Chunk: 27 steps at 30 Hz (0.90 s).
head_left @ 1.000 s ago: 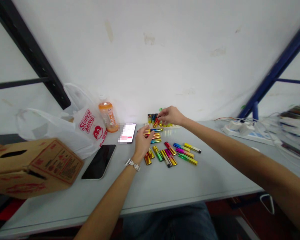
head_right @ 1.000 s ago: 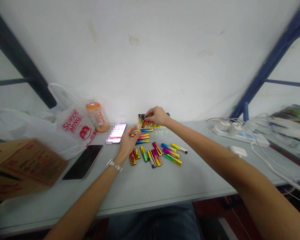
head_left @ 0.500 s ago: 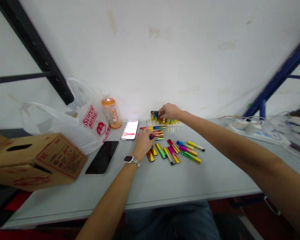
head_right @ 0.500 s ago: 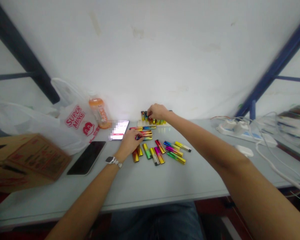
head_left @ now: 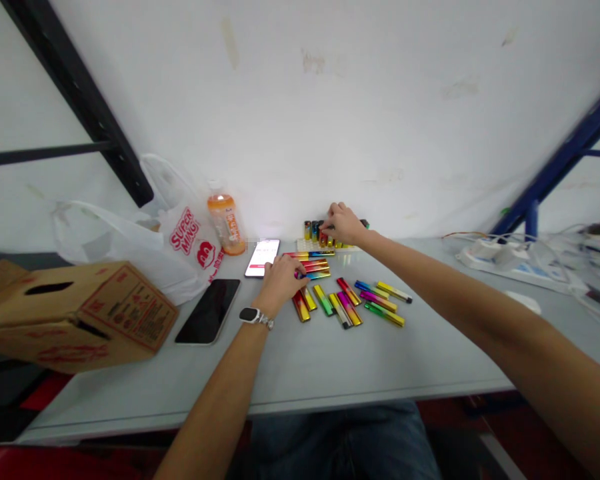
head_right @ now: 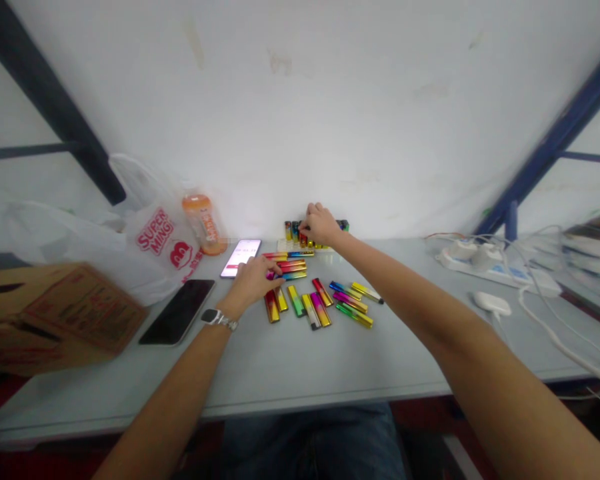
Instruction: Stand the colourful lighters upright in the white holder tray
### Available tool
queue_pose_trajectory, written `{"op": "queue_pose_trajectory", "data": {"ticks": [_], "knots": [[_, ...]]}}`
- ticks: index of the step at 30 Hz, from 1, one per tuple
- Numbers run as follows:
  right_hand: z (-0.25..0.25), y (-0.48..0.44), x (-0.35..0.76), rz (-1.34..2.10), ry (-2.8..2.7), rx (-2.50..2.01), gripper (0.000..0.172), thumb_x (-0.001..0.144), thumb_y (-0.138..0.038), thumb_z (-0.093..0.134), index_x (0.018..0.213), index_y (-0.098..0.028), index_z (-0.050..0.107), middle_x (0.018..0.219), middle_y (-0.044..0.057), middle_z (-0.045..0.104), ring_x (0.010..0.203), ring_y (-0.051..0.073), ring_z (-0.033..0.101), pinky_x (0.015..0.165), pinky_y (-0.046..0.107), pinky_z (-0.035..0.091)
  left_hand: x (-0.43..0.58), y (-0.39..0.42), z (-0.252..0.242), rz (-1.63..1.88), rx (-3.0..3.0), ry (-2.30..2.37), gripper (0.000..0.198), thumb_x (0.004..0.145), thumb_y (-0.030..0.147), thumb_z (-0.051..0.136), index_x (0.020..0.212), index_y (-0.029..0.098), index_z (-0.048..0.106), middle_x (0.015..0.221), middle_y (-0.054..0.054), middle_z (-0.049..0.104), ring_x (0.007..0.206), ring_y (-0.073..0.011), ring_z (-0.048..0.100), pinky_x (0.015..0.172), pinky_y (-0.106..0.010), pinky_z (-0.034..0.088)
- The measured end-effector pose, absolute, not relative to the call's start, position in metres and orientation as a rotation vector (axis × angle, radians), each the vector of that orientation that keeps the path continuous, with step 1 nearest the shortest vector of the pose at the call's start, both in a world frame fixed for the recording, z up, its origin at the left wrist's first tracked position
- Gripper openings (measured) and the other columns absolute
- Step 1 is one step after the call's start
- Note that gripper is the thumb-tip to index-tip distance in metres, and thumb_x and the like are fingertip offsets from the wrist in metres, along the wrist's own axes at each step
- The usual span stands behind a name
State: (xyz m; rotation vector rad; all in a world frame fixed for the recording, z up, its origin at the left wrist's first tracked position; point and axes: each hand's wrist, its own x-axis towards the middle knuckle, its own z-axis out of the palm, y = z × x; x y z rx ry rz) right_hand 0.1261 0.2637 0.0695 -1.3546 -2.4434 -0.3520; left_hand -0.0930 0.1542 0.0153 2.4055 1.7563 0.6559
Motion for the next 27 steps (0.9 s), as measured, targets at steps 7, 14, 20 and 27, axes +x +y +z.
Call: {"op": "queue_pose_trajectory", "data": {"ticks": [7,14,20,27], "knots": [[0.052,0.237,0.119,-0.455,-2.444,-1.438,0.046,0.096,-0.035,0.050,0.138,-0.021,0.060,0.115,0.019,0.052,0.111,0.034,0.044,0.090,0.044,0.037,-0.084,0.156,0.014,0.556,2.458,1.739,0.018,0.077,0.031,0.073,0.091,0.021,0.075,0.100,-0.010,0.068,0.102,-0.0315,0.058,0.091,-0.045,0.041],[0.039,0.190,0.119,-0.259,-2.292,-1.313,0.043,0.093,-0.038,0.055,0.130,-0.016,0.063,0.113,0.016,0.054,0.107,0.029,0.048,0.095,0.040,0.039,-0.078,0.160,0.011,0.698,2.602,1.558,0.019,0.087,0.034,0.066,0.096,0.018,0.073,0.106,-0.011,0.066,0.105,-0.0296,0.058,0.091,-0.042,0.042],[0.025,0.153,0.119,0.293,-1.985,-1.148,0.049,0.097,-0.058,0.043,0.099,-0.017,0.071,0.096,0.009,0.060,0.098,0.023,0.054,0.095,0.037,0.041,-0.066,0.156,0.012,1.235,2.398,1.159,0.016,0.090,0.033,0.064,0.089,0.018,0.069,0.090,-0.005,0.063,0.087,-0.0196,0.060,0.081,-0.034,0.047],[0.015,0.133,0.094,1.341,-1.414,-0.943,0.064,0.086,-0.079,0.038,0.061,-0.020,0.049,0.049,-0.003,0.043,0.048,0.011,0.039,0.049,0.025,0.035,-0.047,0.141,0.016,1.572,2.161,0.954,0.013,0.087,0.033,0.070,0.090,0.020,0.070,0.088,-0.003,0.063,0.087,-0.0182,0.060,0.080,-0.033,0.048]]}}
